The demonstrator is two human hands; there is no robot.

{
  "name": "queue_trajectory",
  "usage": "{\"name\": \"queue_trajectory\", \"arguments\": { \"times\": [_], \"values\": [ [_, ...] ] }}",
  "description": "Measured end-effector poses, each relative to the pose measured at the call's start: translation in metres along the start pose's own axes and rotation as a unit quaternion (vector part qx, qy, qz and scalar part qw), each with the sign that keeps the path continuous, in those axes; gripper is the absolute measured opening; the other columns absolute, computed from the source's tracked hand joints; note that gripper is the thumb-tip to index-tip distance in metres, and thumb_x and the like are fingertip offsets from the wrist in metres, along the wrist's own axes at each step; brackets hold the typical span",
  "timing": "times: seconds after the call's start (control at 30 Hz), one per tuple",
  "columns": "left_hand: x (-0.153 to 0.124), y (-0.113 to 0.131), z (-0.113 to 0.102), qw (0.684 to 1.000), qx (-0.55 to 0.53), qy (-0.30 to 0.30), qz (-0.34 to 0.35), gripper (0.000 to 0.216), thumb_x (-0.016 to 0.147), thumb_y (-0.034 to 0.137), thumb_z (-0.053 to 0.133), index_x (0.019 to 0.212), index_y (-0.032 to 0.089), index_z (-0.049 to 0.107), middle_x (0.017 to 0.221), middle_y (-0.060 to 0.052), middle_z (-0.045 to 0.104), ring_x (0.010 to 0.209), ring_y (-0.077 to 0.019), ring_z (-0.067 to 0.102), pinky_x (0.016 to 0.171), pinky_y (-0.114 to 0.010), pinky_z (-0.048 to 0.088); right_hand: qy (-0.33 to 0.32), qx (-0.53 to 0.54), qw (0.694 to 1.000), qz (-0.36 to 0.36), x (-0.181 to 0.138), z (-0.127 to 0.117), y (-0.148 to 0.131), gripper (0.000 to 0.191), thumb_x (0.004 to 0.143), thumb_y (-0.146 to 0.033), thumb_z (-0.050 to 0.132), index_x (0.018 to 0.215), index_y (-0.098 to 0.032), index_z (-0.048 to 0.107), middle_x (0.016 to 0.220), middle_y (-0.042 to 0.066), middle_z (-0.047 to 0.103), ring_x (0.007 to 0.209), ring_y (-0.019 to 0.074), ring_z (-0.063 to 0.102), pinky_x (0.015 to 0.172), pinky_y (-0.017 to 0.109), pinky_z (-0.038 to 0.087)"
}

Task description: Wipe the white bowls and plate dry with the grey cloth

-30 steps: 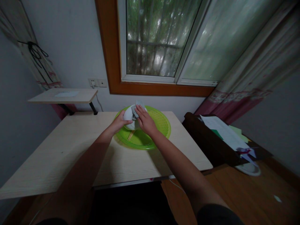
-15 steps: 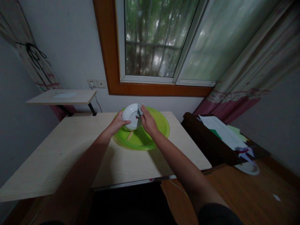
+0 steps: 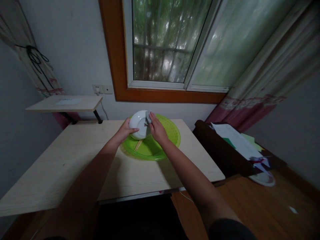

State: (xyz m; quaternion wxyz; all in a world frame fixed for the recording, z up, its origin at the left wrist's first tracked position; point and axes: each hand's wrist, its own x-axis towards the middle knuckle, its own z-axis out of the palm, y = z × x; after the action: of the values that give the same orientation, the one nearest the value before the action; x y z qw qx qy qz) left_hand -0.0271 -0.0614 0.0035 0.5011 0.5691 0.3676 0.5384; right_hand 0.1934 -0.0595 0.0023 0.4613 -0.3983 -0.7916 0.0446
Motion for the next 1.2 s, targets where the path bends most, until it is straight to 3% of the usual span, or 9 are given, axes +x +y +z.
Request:
{"name": "queue_trajectory", "arguments": {
  "times": [0.13,0.27,0.47,0.7,0.87,1.2],
  "values": [
    [0.0,-0.001,-0.002,1.0,-0.003,0.017,0.005,0.072,0.057,0.034,0.089,0.114,0.019,0.049,0.112,-0.006,0.064,0.107,-0.0265,0.062,0.093,-0.039,0.052,0.035,0.041,0.994,0.094,-0.001,0.002,0.017,0.048,0.103,-0.031,0.042,0.147,-0.016,0.054,0.154,0.014,0.055,0.146,0.0257,0.05,0.126,0.048,0.035],
    [-0.001,0.0,-0.003,0.999,-0.024,0.03,0.003,0.07,0.055,0.032,0.091,0.11,0.02,0.048,0.11,-0.004,0.064,0.105,-0.0257,0.063,0.092,-0.038,0.052,0.036,0.087,0.986,0.136,-0.001,0.006,0.028,0.043,0.101,-0.04,0.047,0.135,-0.017,0.061,0.137,0.015,0.067,0.13,0.0282,0.06,0.118,0.051,0.043],
    [0.001,-0.004,-0.007,0.998,-0.061,0.02,-0.004,0.07,0.056,0.028,0.092,0.11,0.021,0.048,0.113,-0.005,0.064,0.107,-0.0264,0.064,0.093,-0.039,0.054,0.028,0.157,0.975,0.153,-0.003,0.012,0.031,0.05,0.098,-0.051,0.054,0.135,-0.017,0.055,0.13,0.016,0.066,0.119,0.0278,0.063,0.11,0.05,0.049],
    [0.004,-0.004,-0.003,0.999,-0.044,0.011,-0.029,0.075,0.057,0.03,0.091,0.119,0.021,0.048,0.123,-0.008,0.062,0.116,-0.0287,0.061,0.095,-0.039,0.053,0.038,0.079,0.979,0.183,-0.005,0.015,0.037,0.058,0.1,-0.056,0.048,0.142,-0.015,0.053,0.133,0.019,0.059,0.129,0.0315,0.054,0.116,0.053,0.043],
    [0.01,-0.008,-0.002,1.0,0.015,0.018,-0.008,0.064,0.065,0.036,0.087,0.118,0.018,0.056,0.118,-0.009,0.064,0.112,-0.0272,0.06,0.098,-0.039,0.049,0.017,0.051,0.985,0.162,-0.008,0.011,0.033,0.059,0.103,-0.053,0.045,0.151,-0.019,0.046,0.137,0.017,0.055,0.133,0.0301,0.05,0.121,0.051,0.037],
    [0.005,-0.006,-0.005,0.997,0.072,-0.009,-0.015,0.062,0.06,0.036,0.09,0.108,0.017,0.058,0.106,-0.006,0.065,0.099,-0.0252,0.062,0.088,-0.037,0.05,-0.006,-0.039,0.998,0.058,-0.004,0.0,0.012,0.054,0.104,-0.033,0.041,0.154,-0.013,0.046,0.146,0.019,0.054,0.137,0.0297,0.05,0.121,0.05,0.039]
  ]
}}
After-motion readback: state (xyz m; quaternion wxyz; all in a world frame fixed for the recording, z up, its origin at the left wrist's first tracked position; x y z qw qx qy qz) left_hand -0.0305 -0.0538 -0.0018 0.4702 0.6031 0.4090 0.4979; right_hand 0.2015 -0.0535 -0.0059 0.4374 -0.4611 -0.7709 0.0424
